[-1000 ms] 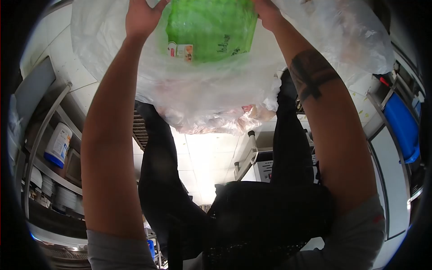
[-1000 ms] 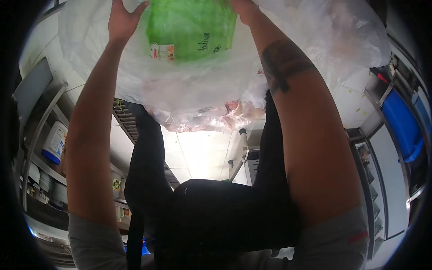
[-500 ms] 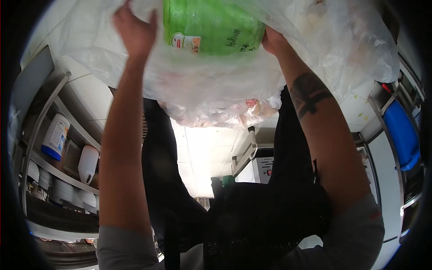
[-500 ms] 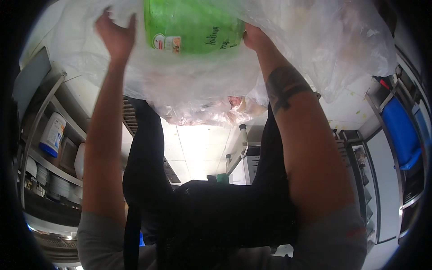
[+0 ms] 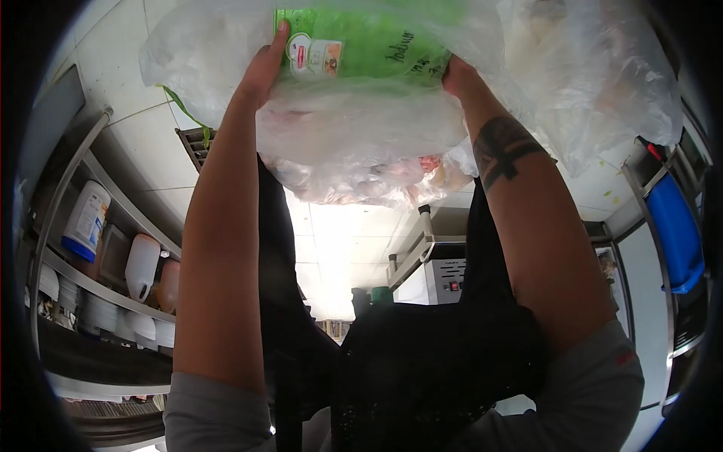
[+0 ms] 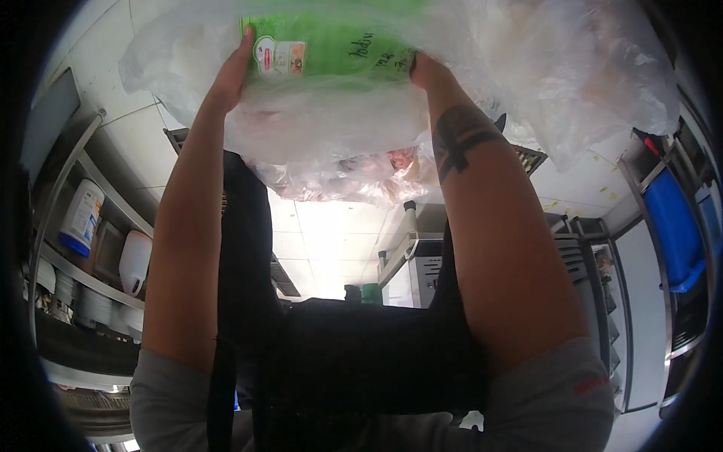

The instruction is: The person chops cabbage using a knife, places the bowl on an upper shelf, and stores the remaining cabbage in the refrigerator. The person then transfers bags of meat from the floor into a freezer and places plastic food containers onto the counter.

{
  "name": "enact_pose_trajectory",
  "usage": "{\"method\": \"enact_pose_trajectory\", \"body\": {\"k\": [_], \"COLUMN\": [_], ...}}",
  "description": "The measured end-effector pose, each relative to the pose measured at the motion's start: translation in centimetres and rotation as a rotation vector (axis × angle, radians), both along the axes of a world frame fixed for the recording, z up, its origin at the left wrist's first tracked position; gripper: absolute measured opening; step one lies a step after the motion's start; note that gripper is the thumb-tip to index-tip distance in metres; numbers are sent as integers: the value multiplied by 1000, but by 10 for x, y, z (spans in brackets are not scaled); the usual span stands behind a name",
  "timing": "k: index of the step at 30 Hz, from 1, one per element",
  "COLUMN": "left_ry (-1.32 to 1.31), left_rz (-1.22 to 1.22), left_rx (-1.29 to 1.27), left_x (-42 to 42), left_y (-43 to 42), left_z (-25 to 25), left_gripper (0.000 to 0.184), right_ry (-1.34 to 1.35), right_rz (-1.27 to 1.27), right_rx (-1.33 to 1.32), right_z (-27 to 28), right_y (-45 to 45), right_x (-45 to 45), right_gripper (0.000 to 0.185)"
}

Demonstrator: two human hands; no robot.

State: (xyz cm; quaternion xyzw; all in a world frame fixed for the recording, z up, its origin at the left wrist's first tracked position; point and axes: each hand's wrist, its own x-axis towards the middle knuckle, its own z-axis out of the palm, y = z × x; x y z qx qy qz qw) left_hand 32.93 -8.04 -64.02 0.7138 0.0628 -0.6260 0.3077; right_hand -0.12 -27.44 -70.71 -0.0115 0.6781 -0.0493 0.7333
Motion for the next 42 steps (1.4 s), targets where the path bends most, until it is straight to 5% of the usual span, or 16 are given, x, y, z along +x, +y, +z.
{"method": "enact_pose_trajectory", "body": {"k": [14, 19, 21, 23, 25, 26, 28, 30, 32, 35, 37, 39, 41, 42], "left_ry": [216, 104, 118, 139, 457, 452, 62, -20, 291, 502, 288, 72, 725, 719], "left_rz": [185, 82, 116, 151, 547, 553, 97, 61, 342, 238, 15, -209, 288, 277], "left_rx": [-126, -163, -239, -298, -366, -374, 24, -36, -290, -467, -613, -747, -456, -466], "left_x": [-15, -19, -14, -9, -3, -3, -6, 6, 24, 41, 49, 49, 44, 40], "left_y": [-9, -7, 0, 18, 31, 43, 64, 39, -23, -85, -90, -84, -84, -81], "left_z": [40, 94, 103, 114, 123, 109, 62, 79, 116, 133, 101, 77, 73, 76], "left_gripper": [84, 71, 72, 74, 80, 80, 88, 88, 74, 52, 47, 44, 39, 39], "right_ry": [-45, -68, -113, -120, -136, -176, -231, -135, -229, -344, -387, -137, -186, -227], "right_rz": [188, 885, 59, 30, 8, 14, 33, 43, 52, 32, 1, -74, -112, -146], "right_rx": [-153, -573, -268, -227, -208, -162, -126, -111, -90, -28, -2, -31, -60, -83], "right_z": [2, 44, 142, 159, 167, 168, 176, 196, 192, 189, 193, 207, 204, 198], "right_y": [4, 11, 17, 13, 5, -2, -15, -21, -30, -36, -34, -23, -10, -4], "right_x": [-23, -45, -3, 1, 2, 2, 14, 29, 28, 23, 33, 47, 43, 40], "right_gripper": [49, 46, 45, 44, 43, 42, 41, 43, 45, 49, 52, 53, 52, 51]}}
